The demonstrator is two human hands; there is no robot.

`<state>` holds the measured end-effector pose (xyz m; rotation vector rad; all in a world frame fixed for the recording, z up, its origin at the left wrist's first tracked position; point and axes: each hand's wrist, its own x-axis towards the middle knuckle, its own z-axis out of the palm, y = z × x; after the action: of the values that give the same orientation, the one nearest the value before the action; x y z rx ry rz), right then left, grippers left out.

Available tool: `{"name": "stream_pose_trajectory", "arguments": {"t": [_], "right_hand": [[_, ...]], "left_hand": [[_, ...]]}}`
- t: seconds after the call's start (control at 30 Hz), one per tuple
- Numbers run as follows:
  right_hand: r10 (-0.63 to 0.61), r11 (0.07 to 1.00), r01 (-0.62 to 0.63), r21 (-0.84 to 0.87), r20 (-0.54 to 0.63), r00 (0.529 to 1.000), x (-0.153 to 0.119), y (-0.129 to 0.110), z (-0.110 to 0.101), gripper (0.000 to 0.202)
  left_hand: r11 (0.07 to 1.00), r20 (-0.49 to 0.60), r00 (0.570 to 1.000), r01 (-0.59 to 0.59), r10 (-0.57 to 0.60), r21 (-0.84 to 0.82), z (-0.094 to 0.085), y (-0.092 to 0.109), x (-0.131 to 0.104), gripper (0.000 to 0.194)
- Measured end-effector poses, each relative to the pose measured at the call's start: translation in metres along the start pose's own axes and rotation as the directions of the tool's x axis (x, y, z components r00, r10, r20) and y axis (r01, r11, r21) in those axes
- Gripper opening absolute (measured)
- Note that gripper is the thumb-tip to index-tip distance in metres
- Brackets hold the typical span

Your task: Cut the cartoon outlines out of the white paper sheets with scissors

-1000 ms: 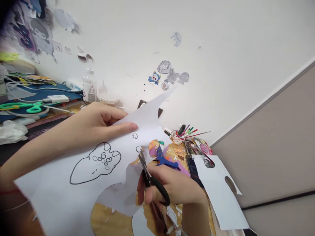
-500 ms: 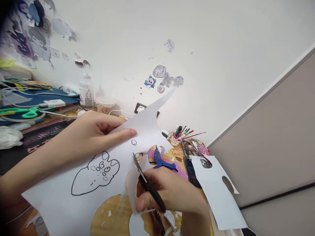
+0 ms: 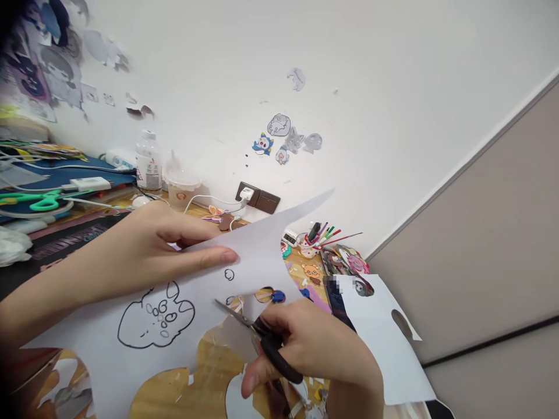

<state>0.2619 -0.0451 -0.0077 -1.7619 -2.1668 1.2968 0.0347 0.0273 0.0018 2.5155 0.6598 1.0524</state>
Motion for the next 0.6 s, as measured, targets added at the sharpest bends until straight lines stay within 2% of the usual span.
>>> {"name": "stream_pose_trajectory", "arguments": {"t": [0.13,0.23,0.33,0.4,0.47,0.6], "right_hand": [[-0.009,0.998,0.003,-0.061,-0.099,0.995,-0.009,-0.007,0.005,0.041],[0.054,0.986,-0.079,-0.144,-0.173,0.983,-0.014,-0.010,0.012,0.044],[0.140,0.928,-0.247,-0.279,-0.353,0.925,-0.017,-0.011,0.019,0.052],[0.173,0.900,-0.319,-0.298,-0.426,0.888,-0.019,-0.013,0.023,0.054],[0.179,0.898,-0.331,-0.289,-0.447,0.876,-0.020,-0.017,0.025,0.053],[0.144,0.932,-0.270,-0.241,-0.438,0.887,-0.019,-0.024,0.026,0.051]], "left_hand": [[0.999,0.047,0.998,-0.047,0.048,-0.010,0.000,0.001,-0.001,0.035],[0.998,0.031,0.998,-0.058,0.057,0.011,0.000,0.001,-0.001,0.033],[0.998,-0.020,0.999,-0.038,0.039,0.053,0.001,0.000,-0.001,0.036],[0.997,-0.057,0.997,-0.055,0.058,0.058,0.001,0.001,-0.001,0.035],[0.994,-0.095,0.991,-0.089,0.094,0.059,0.000,0.002,0.000,0.034],[0.991,-0.133,0.985,-0.104,0.114,0.079,-0.001,0.003,-0.001,0.034]]}}
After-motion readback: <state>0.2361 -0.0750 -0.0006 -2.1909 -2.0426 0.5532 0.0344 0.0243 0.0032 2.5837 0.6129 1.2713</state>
